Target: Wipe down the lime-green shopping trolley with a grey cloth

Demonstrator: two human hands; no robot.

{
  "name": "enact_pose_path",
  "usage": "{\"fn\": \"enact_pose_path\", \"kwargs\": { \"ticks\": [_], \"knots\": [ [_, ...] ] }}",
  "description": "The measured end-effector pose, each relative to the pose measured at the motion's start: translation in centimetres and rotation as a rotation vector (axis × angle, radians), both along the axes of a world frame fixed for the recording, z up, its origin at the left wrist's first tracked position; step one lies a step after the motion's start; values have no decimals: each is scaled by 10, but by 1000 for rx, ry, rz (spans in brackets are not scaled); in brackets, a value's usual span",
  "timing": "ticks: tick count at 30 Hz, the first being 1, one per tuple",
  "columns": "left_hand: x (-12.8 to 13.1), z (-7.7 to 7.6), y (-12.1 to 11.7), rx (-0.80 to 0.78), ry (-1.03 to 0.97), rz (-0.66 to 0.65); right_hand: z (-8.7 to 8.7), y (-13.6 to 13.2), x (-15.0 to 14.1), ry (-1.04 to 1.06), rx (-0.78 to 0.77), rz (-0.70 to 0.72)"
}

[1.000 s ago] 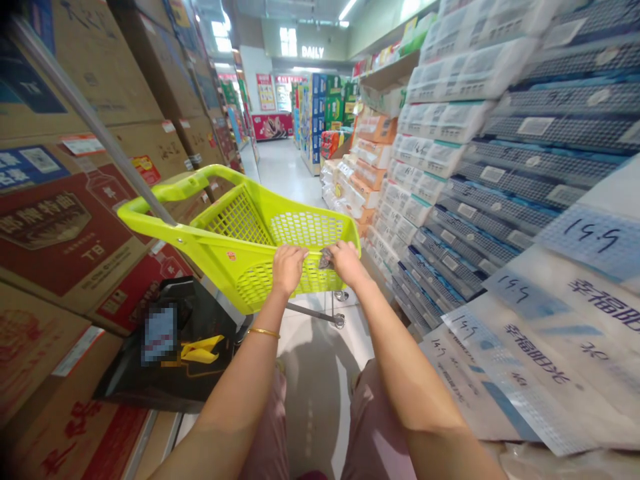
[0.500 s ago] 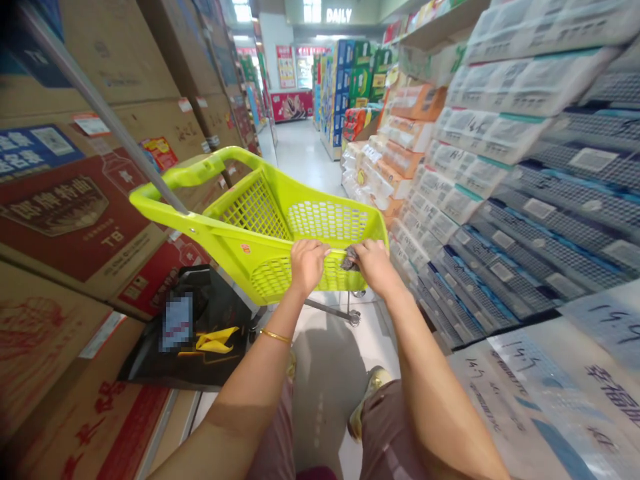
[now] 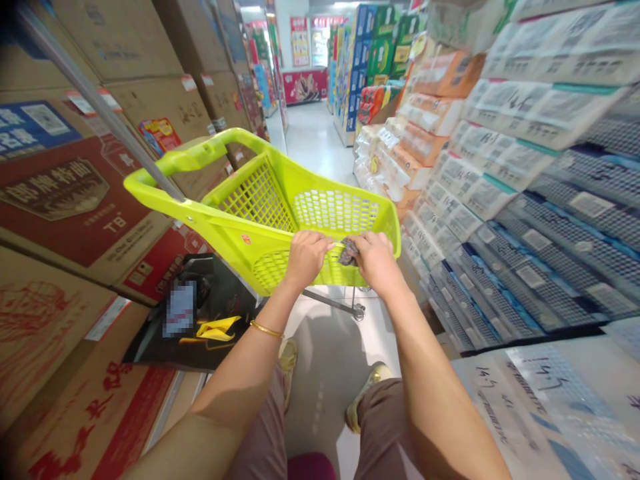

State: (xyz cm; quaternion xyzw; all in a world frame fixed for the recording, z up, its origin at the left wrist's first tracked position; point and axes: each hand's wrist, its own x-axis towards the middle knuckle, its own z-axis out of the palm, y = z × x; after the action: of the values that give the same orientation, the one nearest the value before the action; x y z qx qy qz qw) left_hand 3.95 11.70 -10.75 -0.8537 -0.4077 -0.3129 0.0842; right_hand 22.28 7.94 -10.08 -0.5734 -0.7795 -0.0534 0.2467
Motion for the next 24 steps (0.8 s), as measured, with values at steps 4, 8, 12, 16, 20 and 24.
{"fn": "enact_pose_path", "kwargs": {
  "ticks": [4,8,12,16,20,24],
  "knots": [
    [-3,0,2,5,26,-8,-3,-8,28,27,-3,-36],
    [-6,2,1,18,43,-37,-3,-14,43,85,-22,-66],
    [-5,3,-2,26,33,-1,-2,-16,37,57,-29,-103],
    [-3,3,-4,19,-7,41,-1,-14,20,29,-21,-106],
    [-2,2,-6,15,-33,53,1,-9,-5,48,-10,-89],
    [-1,2,-6,14,-24,48,4,-6,-32,58,-2,-89]
  ]
}}
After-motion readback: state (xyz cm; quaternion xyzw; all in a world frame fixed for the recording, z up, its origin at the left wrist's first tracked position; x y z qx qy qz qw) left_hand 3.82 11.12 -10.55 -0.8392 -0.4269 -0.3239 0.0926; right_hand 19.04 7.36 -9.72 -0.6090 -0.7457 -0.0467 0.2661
